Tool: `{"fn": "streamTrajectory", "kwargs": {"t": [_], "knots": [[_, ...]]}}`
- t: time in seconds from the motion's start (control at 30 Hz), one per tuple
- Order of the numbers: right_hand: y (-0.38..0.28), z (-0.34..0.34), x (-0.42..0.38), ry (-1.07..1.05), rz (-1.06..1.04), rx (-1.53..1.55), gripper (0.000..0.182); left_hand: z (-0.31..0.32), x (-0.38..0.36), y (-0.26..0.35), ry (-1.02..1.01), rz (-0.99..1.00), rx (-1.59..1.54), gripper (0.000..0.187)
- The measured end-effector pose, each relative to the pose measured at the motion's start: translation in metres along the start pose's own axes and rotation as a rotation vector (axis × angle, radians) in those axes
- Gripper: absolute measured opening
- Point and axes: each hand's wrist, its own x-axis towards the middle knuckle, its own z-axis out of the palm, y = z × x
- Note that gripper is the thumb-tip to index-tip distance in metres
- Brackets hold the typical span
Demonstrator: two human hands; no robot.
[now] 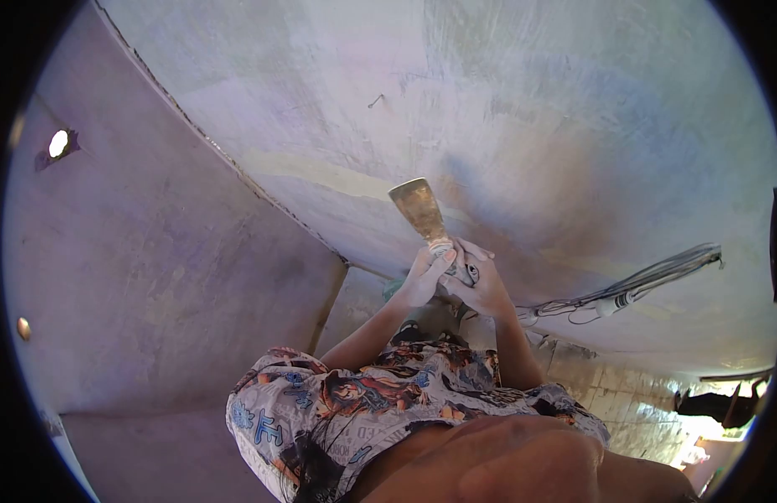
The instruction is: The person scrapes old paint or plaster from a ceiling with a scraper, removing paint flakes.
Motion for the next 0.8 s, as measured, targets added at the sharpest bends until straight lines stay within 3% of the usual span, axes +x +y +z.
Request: {"fn": "streamTrajectory", "kwargs": {"t": [0.07,0.13,0.27,0.33,0.43,0.47,0.5,0.57,0.63,0.73,0.8], "knots": [[0.001,0.003,0.006,-0.036,0.002,0.055,0.046,-0.008,-0.006,0.006,0.043,0.051,0.045,0.031],[0.001,-0.001,0.012,-0.284,0.195,-0.020,0.041,-0.013,-0.012,0.017,0.132,0.119,0.092,0.034],[0.023,0.007,0.016,-0.330,0.287,0.026,0.031,-0.037,-0.021,0.029,0.214,0.186,0.233,0.040],[0.039,0.018,0.014,-0.076,0.234,0.242,0.019,-0.047,-0.029,0.024,0.237,0.189,0.257,0.041],[0.044,0.018,0.015,-0.033,0.313,0.326,0.013,-0.054,-0.037,0.018,0.276,0.185,0.257,0.041],[0.044,0.013,0.015,-0.086,0.400,0.540,0.017,-0.053,-0.039,0.016,0.296,0.180,0.236,0.039],[0.046,0.019,0.019,-0.092,0.408,0.545,0.017,-0.052,-0.041,0.014,0.307,0.175,0.237,0.039],[0.050,0.031,0.030,-0.009,0.082,0.753,0.023,-0.045,-0.044,0.008,0.476,0.063,0.138,0.034],[0.044,0.039,0.036,0.004,0.069,0.645,0.028,-0.043,-0.047,0.000,0.566,0.045,0.125,0.026],[0.044,0.049,0.044,0.133,-0.102,0.194,0.028,-0.046,-0.054,-0.004,0.633,0.073,0.008,0.024],[0.046,0.054,0.047,0.189,-0.083,0.229,0.023,-0.049,-0.060,-0.001,0.551,0.018,-0.165,0.027]]}}
